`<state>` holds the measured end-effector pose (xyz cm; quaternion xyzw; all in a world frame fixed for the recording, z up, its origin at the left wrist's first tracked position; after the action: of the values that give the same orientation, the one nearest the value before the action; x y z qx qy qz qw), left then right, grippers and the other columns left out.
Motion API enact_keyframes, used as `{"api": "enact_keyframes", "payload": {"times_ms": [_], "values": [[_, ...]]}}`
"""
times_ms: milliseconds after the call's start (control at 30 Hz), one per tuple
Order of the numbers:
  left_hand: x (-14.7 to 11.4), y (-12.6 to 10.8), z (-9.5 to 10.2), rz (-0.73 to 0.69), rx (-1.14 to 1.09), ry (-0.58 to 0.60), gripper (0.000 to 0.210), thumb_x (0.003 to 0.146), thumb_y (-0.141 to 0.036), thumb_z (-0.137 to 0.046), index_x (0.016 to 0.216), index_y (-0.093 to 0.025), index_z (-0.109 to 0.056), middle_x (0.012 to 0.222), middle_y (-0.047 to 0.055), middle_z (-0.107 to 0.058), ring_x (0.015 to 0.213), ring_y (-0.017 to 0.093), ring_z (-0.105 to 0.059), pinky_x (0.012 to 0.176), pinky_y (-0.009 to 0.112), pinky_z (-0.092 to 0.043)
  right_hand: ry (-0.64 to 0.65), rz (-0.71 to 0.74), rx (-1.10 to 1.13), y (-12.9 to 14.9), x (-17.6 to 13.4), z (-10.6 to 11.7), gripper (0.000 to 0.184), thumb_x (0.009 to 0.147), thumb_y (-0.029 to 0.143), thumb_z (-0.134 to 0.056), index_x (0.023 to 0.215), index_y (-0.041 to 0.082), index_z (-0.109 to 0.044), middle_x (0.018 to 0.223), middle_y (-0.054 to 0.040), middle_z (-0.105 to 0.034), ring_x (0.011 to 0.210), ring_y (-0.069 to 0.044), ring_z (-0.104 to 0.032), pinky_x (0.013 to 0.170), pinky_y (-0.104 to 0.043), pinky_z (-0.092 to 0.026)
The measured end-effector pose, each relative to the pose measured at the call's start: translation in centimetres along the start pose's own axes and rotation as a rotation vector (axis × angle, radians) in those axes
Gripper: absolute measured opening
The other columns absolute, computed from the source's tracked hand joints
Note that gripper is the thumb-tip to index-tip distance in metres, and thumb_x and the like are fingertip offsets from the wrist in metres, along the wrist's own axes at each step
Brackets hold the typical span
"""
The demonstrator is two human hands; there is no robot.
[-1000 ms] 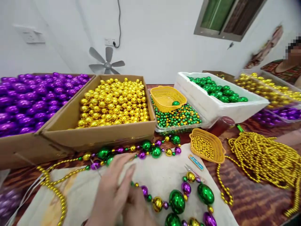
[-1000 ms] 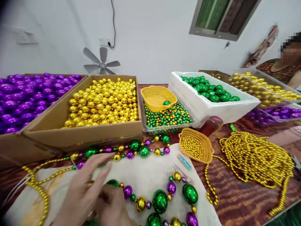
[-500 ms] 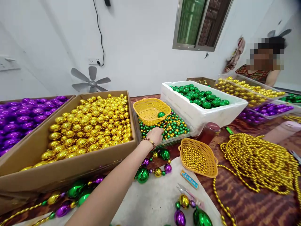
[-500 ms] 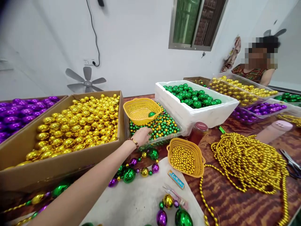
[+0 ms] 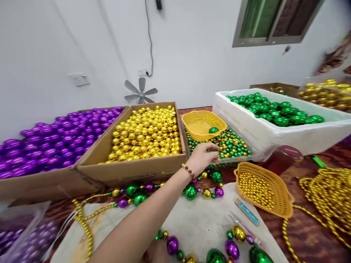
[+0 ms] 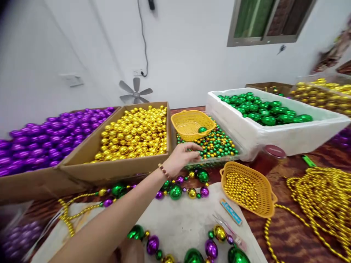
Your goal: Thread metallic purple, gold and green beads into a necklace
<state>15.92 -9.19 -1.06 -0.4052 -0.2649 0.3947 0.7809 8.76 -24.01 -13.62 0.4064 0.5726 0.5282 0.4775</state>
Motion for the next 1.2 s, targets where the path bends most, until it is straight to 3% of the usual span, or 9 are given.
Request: {"api": "enact_keyframes", "payload": {"times_ms": [33, 100, 167, 300, 400, 567, 767, 1100, 1200], "values": [[-2.7, -0.4, 0.8, 0.013, -0.096, 0.014, 0.025, 0.091, -0.020, -0.052, 0.113, -0.014, -0.063, 0.095, 0.009, -0.070, 0.086, 0.017, -0.067, 0.080, 0.032, -0.054, 0.030, -0.005, 0.025, -0.2, 0.2, -3.1, 0.020, 0.095, 0.035, -0.057, 0.100, 0.017, -0.065, 0.098, -0.0032, -0.067, 0.079, -0.016, -0.065, 0.068, -0.029, -0.055], [-8.8, 0.2, 3.1, 0.101, -0.555, -0.008, 0.025, 0.090, -0.021, -0.057, 0.113, -0.013, -0.064, 0.092, 0.010, -0.070, 0.086, 0.018, -0.067, 0.080, 0.031, -0.054, 0.096, -0.016, 0.056, -1.0, 0.3, -8.6, 0.019, 0.091, 0.031, -0.058, 0.085, 0.015, -0.066, 0.077, -0.0007, -0.067, 0.063, -0.014, -0.063, 0.058, -0.025, -0.052], [-15.4, 2.6, 7.0, 0.186, -0.759, -0.215, 0.023, 0.087, -0.022, -0.063, 0.109, -0.014, -0.067, 0.088, 0.007, -0.069, 0.079, 0.014, -0.065, 0.074, 0.025, -0.053, 0.096, -0.053, 0.148, -2.2, 0.4, -11.5, 0.016, 0.085, 0.024, -0.055, 0.075, 0.016, -0.064, 0.062, 0.0012, -0.062, 0.051, -0.012, -0.058, 0.049, -0.022, -0.046], [-27.7, 9.9, 14.3, 0.291, -1.010, -0.727, 0.022, 0.087, -0.022, -0.064, 0.108, -0.017, -0.068, 0.093, 0.004, -0.066, 0.075, 0.010, -0.061, 0.068, 0.021, -0.052, 0.063, -0.058, 0.261, -3.7, 0.3, -11.9, 0.012, 0.081, 0.024, -0.054, 0.080, 0.015, -0.063, 0.062, 0.0002, -0.062, 0.051, -0.013, -0.059, 0.049, -0.021, -0.043], [-32.8, 14.1, 16.2, 0.328, -1.110, -0.909, 0.019, 0.086, -0.022, -0.066, 0.104, -0.016, -0.070, 0.097, 0.004, -0.066, 0.077, 0.012, -0.063, 0.068, 0.023, -0.055, 0.089, -0.039, 0.251, -3.1, -0.3, -11.0, 0.020, 0.085, 0.033, -0.057, 0.082, 0.015, -0.063, 0.066, -0.0024, -0.065, 0.053, -0.013, -0.061, 0.050, -0.020, -0.043], [-34.4, 16.8, 16.2, 0.317, -1.272, -0.975, 0.016, 0.087, -0.019, -0.065, 0.101, -0.014, -0.070, 0.094, 0.006, -0.068, 0.084, 0.016, -0.066, 0.078, 0.030, -0.057, 0.223, 0.036, 0.151, -1.1, -1.5, -11.7, 0.025, 0.088, 0.038, -0.057, 0.083, 0.015, -0.065, 0.068, -0.0051, -0.068, 0.056, -0.016, -0.064, 0.055, -0.023, -0.047], [-34.2, 17.9, 15.7, 0.330, -1.355, -0.996, 0.014, 0.088, -0.015, -0.061, 0.098, -0.011, -0.070, 0.091, 0.008, -0.070, 0.081, 0.016, -0.068, 0.081, 0.030, -0.058, 0.227, 0.088, 0.010, -0.5, -1.5, -11.9, 0.022, 0.090, 0.033, -0.054, 0.082, 0.015, -0.064, 0.068, -0.0047, -0.068, 0.056, -0.015, -0.064, 0.056, -0.024, -0.050], [-34.6, 17.5, 16.1, 0.270, -1.253, -0.976, 0.018, 0.085, -0.019, -0.067, 0.102, -0.015, -0.069, 0.096, 0.005, -0.068, 0.085, 0.017, -0.067, 0.087, 0.035, -0.055, 0.213, 0.017, -0.032, -1.2, -1.7, -12.0, 0.020, 0.090, 0.032, -0.054, 0.086, 0.015, -0.065, 0.070, -0.0040, -0.068, 0.057, -0.015, -0.065, 0.051, -0.021, -0.044], [-34.6, 17.0, 15.6, 0.270, -1.172, -0.928, 0.021, 0.085, -0.020, -0.067, 0.106, -0.016, -0.068, 0.097, 0.006, -0.068, 0.087, 0.017, -0.065, 0.090, 0.036, -0.052, 0.205, -0.002, -0.015, -1.3, -1.1, -12.4, 0.020, 0.093, 0.032, -0.051, 0.096, 0.017, -0.064, 0.076, -0.0037, -0.068, 0.064, -0.015, -0.066, 0.053, -0.021, -0.044]]}}
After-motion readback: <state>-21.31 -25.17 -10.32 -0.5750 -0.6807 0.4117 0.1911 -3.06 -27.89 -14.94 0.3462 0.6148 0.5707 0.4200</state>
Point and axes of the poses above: each hand's wrist, its own x-axis towards the middle knuckle, its own z-axis out of the back of the hand, y = z × x, the point moved 9 cm from there along x, towards the middle knuckle
